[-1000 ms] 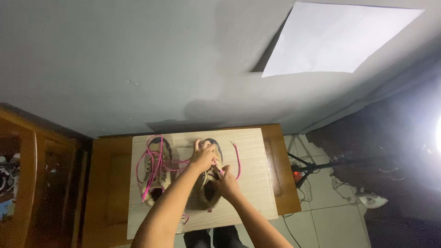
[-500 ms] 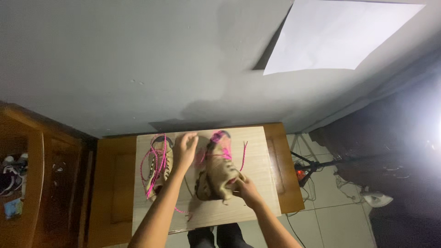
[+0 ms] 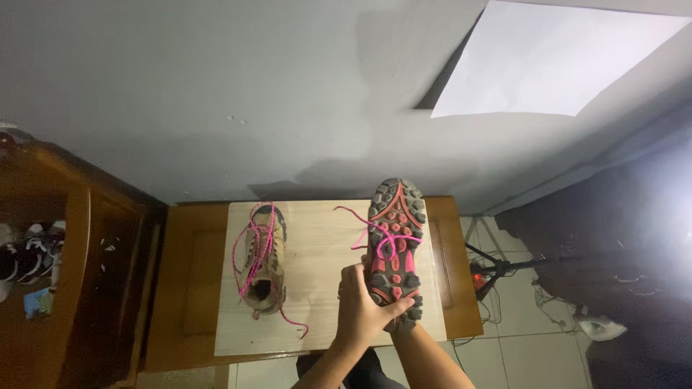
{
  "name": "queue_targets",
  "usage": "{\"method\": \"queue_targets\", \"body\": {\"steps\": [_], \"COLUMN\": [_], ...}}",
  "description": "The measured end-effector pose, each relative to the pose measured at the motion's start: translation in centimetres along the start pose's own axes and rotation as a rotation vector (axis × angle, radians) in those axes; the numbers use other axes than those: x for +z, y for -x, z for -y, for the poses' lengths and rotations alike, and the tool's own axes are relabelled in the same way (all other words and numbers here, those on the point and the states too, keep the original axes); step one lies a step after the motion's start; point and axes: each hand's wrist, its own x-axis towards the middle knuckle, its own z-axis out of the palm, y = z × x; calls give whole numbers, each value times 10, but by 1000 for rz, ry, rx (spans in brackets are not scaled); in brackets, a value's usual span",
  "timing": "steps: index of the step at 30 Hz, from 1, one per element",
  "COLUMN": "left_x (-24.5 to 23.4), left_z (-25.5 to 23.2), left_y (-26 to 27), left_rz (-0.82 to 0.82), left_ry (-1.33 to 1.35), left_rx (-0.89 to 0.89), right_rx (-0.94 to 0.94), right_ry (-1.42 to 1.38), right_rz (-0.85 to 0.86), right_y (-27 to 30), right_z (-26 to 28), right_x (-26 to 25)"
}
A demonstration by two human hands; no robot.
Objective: The person removes the existing pink shoelaces from a pair of beige sneakers and then re-laces both shoes using the same pink laces. The shoes are placed on a light-colored wooden table during the process.
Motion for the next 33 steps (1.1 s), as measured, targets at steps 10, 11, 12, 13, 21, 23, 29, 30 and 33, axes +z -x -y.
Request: {"method": "queue_targets", "body": {"steps": [10, 11, 12, 13, 21, 23, 29, 30, 33], "left_x": [-2, 1, 4, 8, -51, -90, -109, -106, -104], "left_z": [-23, -21, -17, -12, 114, 148, 191, 194, 204], "left_y": [5, 6, 7, 8, -33, -38, -22, -22, -19], "left_rz": [-7, -12, -18, -23, -176, -143, 57, 81, 118], "left_ry": [-59, -49, -37, -26, -367, -476, -880, -900, -940], "left_rx": [4, 14, 23, 31, -341, -393, -530, -539, -551], "right_rx": [-120, -123, -115, -103, 17, 42, -76, -116, -254], "right_ry": [345, 362, 371, 351, 292, 492, 1257, 1383, 1848], "right_rz": [-51, -52, -59, -77, -299, -420, -708, -752, -699], "right_y": [13, 13, 13, 11, -47, -53, -77, -78, -75], "right_z": [4, 5, 6, 6, 48, 71, 64, 59, 48], "right_x": [7, 7, 6, 3, -70, -83, -56, -47, -26]}}
